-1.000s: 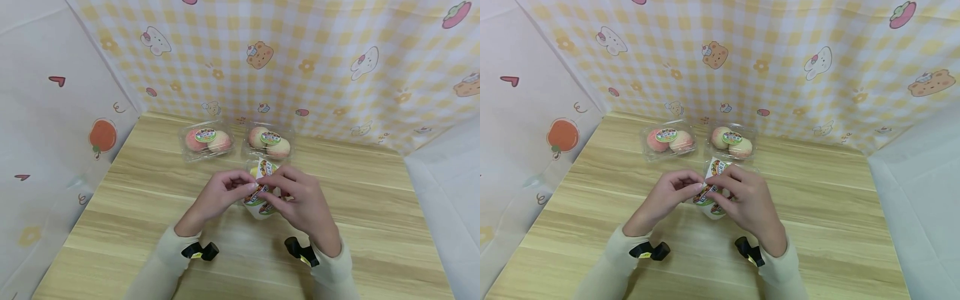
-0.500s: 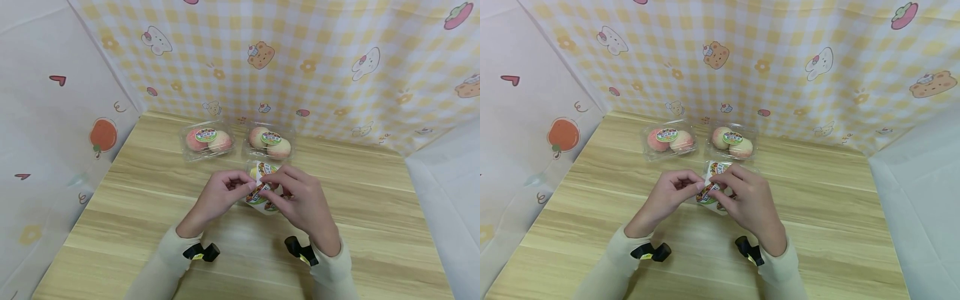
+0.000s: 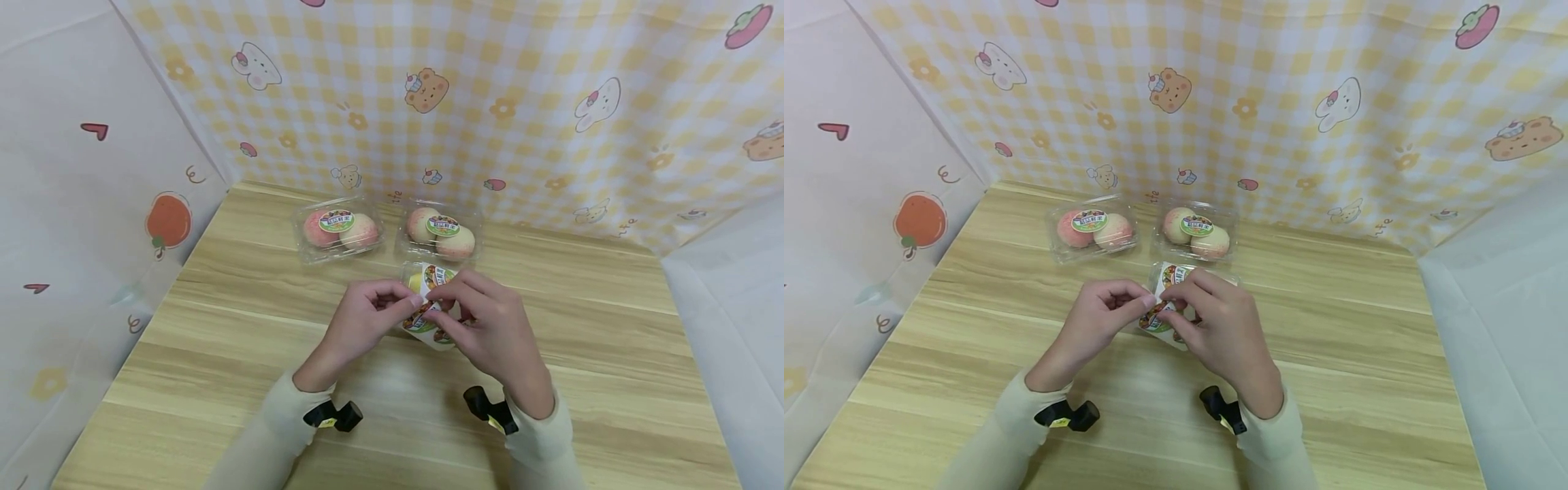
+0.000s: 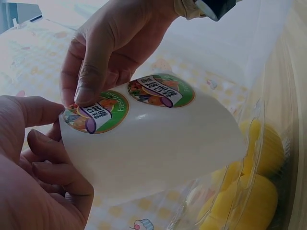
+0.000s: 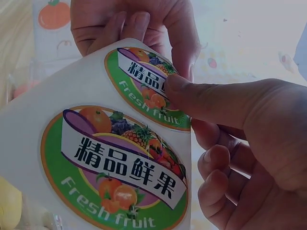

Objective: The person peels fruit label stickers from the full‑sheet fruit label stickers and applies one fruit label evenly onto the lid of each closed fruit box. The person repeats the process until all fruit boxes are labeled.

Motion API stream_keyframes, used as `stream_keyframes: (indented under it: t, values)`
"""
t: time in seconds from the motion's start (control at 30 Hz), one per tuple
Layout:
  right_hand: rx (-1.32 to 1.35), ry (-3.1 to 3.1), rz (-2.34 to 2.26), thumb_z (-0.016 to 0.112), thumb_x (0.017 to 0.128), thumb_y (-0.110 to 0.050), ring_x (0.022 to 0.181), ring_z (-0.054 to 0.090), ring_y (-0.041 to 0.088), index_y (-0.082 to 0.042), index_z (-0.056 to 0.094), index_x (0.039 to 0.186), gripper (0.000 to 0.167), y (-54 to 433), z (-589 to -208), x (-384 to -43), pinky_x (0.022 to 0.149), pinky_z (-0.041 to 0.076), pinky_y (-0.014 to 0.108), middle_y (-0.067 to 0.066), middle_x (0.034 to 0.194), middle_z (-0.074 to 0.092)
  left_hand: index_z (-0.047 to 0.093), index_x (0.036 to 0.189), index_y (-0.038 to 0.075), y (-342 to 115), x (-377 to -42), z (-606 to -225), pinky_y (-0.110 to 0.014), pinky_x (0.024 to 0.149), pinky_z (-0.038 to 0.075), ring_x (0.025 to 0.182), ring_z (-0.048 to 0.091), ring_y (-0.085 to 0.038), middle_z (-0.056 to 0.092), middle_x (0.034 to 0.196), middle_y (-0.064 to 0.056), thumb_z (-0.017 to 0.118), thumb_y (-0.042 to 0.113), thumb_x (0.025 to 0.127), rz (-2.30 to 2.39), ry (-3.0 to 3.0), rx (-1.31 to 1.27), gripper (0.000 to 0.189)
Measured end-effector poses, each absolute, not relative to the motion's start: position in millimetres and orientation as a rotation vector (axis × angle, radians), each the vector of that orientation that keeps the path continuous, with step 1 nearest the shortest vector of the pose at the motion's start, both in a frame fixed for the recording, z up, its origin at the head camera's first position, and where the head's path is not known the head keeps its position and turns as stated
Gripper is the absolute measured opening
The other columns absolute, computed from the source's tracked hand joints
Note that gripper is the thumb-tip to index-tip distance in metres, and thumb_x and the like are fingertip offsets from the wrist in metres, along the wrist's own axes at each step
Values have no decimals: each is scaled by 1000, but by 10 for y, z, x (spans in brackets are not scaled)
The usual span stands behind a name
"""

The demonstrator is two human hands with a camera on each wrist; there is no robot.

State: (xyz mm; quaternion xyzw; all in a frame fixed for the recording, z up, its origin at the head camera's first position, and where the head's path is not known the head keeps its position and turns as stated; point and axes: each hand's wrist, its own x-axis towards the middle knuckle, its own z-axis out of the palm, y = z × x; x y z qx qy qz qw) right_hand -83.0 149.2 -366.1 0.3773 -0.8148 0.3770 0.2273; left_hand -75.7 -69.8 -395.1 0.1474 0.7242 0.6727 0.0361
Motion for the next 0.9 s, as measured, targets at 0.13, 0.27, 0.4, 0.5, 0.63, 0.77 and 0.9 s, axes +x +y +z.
stream_keyframes:
  t: [0.13, 0.27, 0.4, 0.5, 0.63, 0.77, 0.9]
  values:
    - [1038, -2238, 1028, 98, 78, 4, 57, 50, 7, -10, 80, 96, 29, 1489, -3667, -832, 52, 41, 18, -5, 86, 68, 82, 95, 3, -690, -752, -3956, -24, 55, 33, 61, 45, -11, 63, 72, 2, 75, 13, 103, 2074, 2256, 442, 15]
    - [1036, -2231, 1027, 97, 79, 4, 59, 51, 8, -10, 80, 95, 28, 1486, -3668, -832, 53, 42, 19, -5, 86, 68, 82, 94, 2, -682, -752, -3970, -24, 53, 32, 59, 44, -11, 61, 69, 4, 76, 10, 102, 2080, 2297, 422, 13]
    - [1017, -2236, 1011, 96, 79, 5, 61, 53, 9, -10, 80, 95, 27, 1488, -3667, -836, 54, 45, 21, -4, 87, 68, 82, 91, 3, -672, -751, -3972, -24, 53, 33, 59, 45, -11, 60, 68, 5, 77, 8, 101, 2081, 2350, 401, 12]
    - [1004, -2248, 996, 96, 79, 6, 62, 55, 10, -10, 79, 94, 28, 1489, -3667, -837, 54, 47, 24, -4, 87, 68, 82, 91, 3, -667, -749, -3975, -23, 54, 34, 60, 46, -11, 60, 68, 5, 77, 7, 100, 2080, 2375, 398, 11]
    - [1000, -2259, 990, 95, 79, 9, 64, 56, 11, -10, 78, 92, 29, 1486, -3666, -833, 56, 48, 24, -4, 88, 68, 82, 93, 3, -659, -749, -3984, -23, 56, 40, 62, 51, -13, 64, 71, 3, 77, 6, 101, 2078, 2380, 425, 10]
    - [996, -2269, 969, 93, 80, 11, 65, 57, 13, -10, 77, 90, 28, 1486, -3667, -837, 57, 47, 23, -3, 88, 68, 82, 97, 3, -645, -751, -3992, -23, 58, 45, 64, 56, -15, 69, 75, 2, 78, 6, 101, 2074, 2382, 459, 7]
    - [1001, -2273, 951, 92, 81, 11, 68, 60, 10, -10, 77, 90, 27, 1489, -3674, -844, 58, 49, 23, -3, 88, 67, 83, 99, 4, -633, -754, -3993, -23, 58, 47, 65, 58, -15, 70, 77, 2, 79, 8, 100, 2065, 2392, 471, 6]
